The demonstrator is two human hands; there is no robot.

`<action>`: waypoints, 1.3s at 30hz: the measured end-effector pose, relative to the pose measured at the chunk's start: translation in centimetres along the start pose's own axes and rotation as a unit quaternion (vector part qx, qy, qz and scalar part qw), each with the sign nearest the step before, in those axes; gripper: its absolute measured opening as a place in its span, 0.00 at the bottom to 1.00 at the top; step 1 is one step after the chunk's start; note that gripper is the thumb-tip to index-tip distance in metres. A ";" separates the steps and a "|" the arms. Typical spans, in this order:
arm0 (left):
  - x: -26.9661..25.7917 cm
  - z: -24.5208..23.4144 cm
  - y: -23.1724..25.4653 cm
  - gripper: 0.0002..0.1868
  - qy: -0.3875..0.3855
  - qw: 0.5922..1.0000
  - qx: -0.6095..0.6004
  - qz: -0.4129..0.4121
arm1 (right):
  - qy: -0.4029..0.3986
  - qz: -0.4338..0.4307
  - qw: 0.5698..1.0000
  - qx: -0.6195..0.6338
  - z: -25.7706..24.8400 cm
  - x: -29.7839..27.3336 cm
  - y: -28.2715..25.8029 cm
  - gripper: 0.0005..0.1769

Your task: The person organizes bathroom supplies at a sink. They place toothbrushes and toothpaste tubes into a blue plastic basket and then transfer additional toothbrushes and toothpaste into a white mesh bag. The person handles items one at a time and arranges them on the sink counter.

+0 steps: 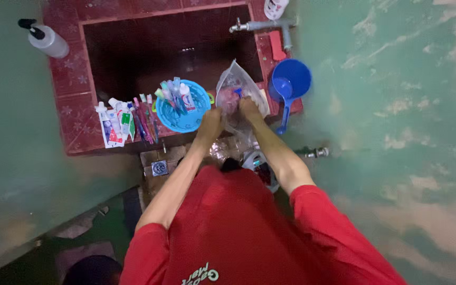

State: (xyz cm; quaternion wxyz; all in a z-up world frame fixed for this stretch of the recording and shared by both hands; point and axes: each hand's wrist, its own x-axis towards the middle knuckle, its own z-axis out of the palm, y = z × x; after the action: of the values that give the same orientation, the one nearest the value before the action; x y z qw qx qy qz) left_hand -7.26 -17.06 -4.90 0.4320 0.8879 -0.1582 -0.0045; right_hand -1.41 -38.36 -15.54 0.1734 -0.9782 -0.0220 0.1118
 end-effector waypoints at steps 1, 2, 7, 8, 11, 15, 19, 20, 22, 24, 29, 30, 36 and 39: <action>-0.1 -0.3 0.0 0.09 0.001 1.000 -0.015 -0.008 | 0.012 0.004 1.000 0.003 0.2 0.3 0.3 0.16; -0.3 -0.7 0.0 0.09 0.002 0.999 -0.030 -0.016 | 0.019 -0.001 1.000 0.001 0.4 0.4 0.5 0.18; -0.4 -0.9 0.5 0.09 0.010 0.998 -0.039 -0.055 | 0.007 0.124 0.991 0.054 0.6 0.6 0.2 0.21; -0.5 -0.9 0.6 0.09 0.009 0.998 -0.034 -0.049 | 0.009 0.124 0.991 0.051 0.6 0.7 0.1 0.21; -0.9 -0.8 0.8 0.08 0.014 0.997 -0.046 -0.059 | 0.022 0.021 0.999 -0.015 1.0 -0.6 0.5 0.18; -1.0 -1.0 1.4 0.08 0.017 0.996 -0.055 -0.063 | 0.062 -0.022 0.998 0.026 0.8 -1.3 -0.2 0.12; -0.7 -1.7 2.0 0.10 0.003 0.996 -0.067 -0.059 | 0.127 -0.020 0.983 0.131 -2.3 -3.5 -2.0 0.12; -0.7 -2.0 2.1 0.10 0.005 0.995 -0.086 -0.056 | 0.150 -0.024 0.977 0.151 -3.5 -4.1 -2.9 0.14; -0.5 -2.3 2.2 0.11 0.000 0.995 -0.093 -0.047 | 0.193 -0.032 0.955 0.223 -5.9 -5.4 -4.6 0.20; -0.1 -2.4 2.2 0.09 -0.014 0.997 -0.069 -0.034 | 0.226 -0.045 0.916 0.329 -8.5 -6.9 -6.2 0.21; 0.0 -2.6 1.9 0.16 0.019 0.994 -0.100 0.048 | 0.234 -0.063 0.898 0.367 -14.7 -10.0 -11.5 0.22; -0.1 -2.9 1.8 0.20 0.014 0.994 -0.089 0.066 | 0.239 -0.078 0.907 0.337 -15.7 -10.4 -12.7 0.20; -2.5 -7.3 0.6 0.08 0.019 0.978 -0.197 -0.063 | 0.261 -0.156 0.908 0.290 -18.7 -11.4 -20.5 0.11; -4.0 -10.9 -1.5 0.07 0.135 0.976 -0.170 -0.030 | 0.213 -0.204 0.920 0.259 -17.4 -10.2 -23.6 0.11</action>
State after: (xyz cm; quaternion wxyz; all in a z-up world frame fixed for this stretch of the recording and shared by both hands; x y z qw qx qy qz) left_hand -9.09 -6.71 0.31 0.5933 0.7985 -0.0684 0.0752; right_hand -7.51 -22.90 10.68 0.4400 -0.8742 -0.1545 -0.1350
